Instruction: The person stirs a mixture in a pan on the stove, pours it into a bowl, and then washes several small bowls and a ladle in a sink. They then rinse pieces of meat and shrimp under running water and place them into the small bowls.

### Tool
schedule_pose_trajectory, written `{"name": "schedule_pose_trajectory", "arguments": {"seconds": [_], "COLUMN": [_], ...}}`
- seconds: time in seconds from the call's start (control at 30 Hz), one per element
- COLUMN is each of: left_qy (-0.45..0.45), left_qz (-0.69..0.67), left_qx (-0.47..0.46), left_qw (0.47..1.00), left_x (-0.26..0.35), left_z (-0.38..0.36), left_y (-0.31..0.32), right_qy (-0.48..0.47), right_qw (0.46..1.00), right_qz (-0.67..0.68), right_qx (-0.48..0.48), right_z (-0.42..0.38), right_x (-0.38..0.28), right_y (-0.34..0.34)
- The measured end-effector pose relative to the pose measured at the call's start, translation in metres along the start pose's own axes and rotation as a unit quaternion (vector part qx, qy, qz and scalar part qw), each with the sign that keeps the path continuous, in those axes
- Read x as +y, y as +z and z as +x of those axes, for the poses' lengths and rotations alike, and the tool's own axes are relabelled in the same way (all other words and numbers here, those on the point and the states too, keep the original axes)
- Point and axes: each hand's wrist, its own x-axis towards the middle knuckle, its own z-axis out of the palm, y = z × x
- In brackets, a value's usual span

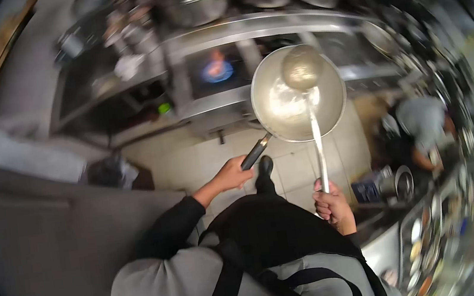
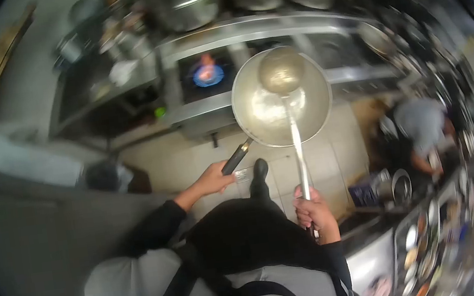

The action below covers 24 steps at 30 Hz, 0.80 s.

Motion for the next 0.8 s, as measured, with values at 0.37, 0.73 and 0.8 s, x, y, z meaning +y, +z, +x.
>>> {"name": "schedule_pose_trajectory", "arguments": {"seconds": [0.37,0.73,0.8], "left_qy": [0.022,-0.011,0.020], "left_qz": [-0.132,-0.292,-0.211], "left_qx": [0.365,0.573,0.528], "left_qw": [0.921,0.766,0.822], "left_x": [0.015,0.021,-0.069], "left_z": [0.064,0.039,0.032], "left_y": [-0.188,-0.550,-0.660], "right_qy": [0.024,0.033,0.025], "right_qw": [0.968,0.945,0.951], "right_qz": [-0.130,-0.213,-0.213], "right_qx": [-0.213,-0.247,-0.222], "right_z": [0.256,0.391,0.409], "right_x": [-0.181,-0.231,-0.214], "right_y": [0.090,0.233,0.262]}}
